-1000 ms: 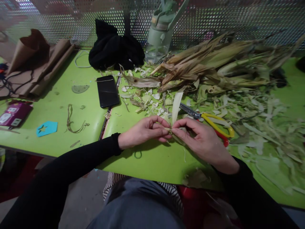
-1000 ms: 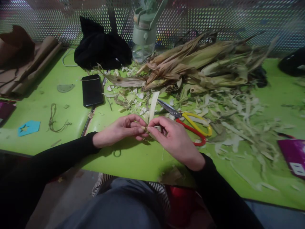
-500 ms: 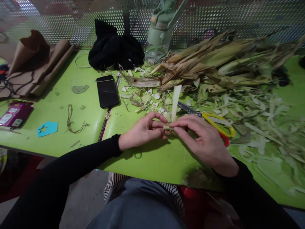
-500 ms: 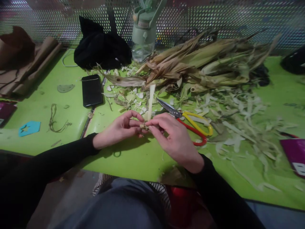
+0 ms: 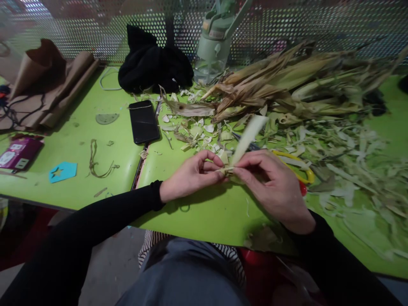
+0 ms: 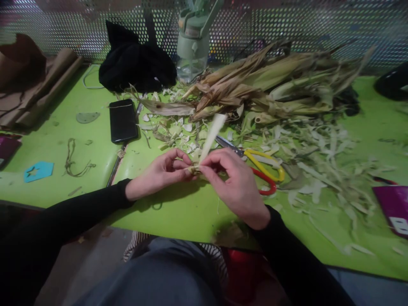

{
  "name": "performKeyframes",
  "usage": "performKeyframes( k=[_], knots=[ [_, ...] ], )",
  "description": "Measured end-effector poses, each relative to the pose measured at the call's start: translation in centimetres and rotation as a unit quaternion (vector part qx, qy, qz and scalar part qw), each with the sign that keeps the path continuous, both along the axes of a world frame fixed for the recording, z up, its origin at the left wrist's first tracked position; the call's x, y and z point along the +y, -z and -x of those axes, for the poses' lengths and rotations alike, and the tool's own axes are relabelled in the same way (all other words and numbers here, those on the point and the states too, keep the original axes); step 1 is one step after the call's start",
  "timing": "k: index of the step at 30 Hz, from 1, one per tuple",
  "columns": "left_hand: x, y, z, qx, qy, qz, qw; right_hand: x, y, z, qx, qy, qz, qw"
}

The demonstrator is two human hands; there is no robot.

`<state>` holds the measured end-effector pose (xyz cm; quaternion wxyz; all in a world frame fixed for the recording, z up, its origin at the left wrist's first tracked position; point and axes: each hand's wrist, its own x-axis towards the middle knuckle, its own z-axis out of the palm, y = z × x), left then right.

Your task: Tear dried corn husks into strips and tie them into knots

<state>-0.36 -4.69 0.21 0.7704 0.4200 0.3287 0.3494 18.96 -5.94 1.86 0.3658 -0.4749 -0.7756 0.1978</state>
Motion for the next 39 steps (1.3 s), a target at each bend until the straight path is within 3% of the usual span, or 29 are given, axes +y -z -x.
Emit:
performKeyframes(
  k=[4,7,9,11,14,18,21,23,28,30,33,36,39],
  knots=[
    [-0.1,-0.1,0.1,0.002,0.023,-0.017,1.0,-0.2,0.0,0.1,-0.027,-0.039,-0.024,0.999],
    [-0.1,-0.3,0.0,-0.037,-0.007,0.002,0.999,-0.6,-0.1,0.1,-0.015,0.026,-0.146,0.989],
    [-0.2,-0.3,-0.2,-0.062,-0.039,0.013,0.997,-0.9,-0.1,0.4,-0.012,0.017,-0.174,0.985],
    [-0.3,-0.3,-0.5,-0.079,-0.065,0.007,0.995,-1.1,0.0,0.9,-0.023,-0.036,-0.075,0.996],
    [-0.4,-0.3,-0.9,-0.079,-0.091,-0.032,0.992,-1.0,0.4,1.8,0.021,-0.035,0.132,0.99],
    [-1.0,-0.6,-1.1,-0.036,-0.088,-0.112,0.989,-0.7,0.9,2.4,0.198,-0.011,0.367,0.909],
    [-1.4,-0.6,-0.9,0.018,-0.065,-0.177,0.982,-0.6,1.1,2.6,0.293,0.006,0.435,0.852],
    [-1.5,-0.4,-0.9,0.061,-0.057,-0.214,0.973,-0.6,1.2,2.7,0.314,0.016,0.441,0.841],
    [-1.4,-0.2,-0.9,0.133,-0.055,-0.291,0.946,-0.8,1.6,2.7,0.286,0.051,0.404,0.868],
    [-1.3,-0.2,-1.0,0.142,-0.057,-0.308,0.939,-0.8,1.7,2.4,0.241,0.061,0.358,0.9],
    [-1.2,0.3,-1.1,0.119,-0.063,-0.318,0.938,-0.7,1.6,2.0,0.109,0.072,0.231,0.964],
    [-0.8,1.1,-1.2,0.059,-0.067,-0.268,0.959,-0.9,1.5,1.9,-0.026,0.072,0.081,0.994],
    [-0.2,1.9,-1.3,-0.004,-0.06,-0.171,0.983,-1.1,1.4,2.1,-0.101,0.048,-0.018,0.994]
  ],
)
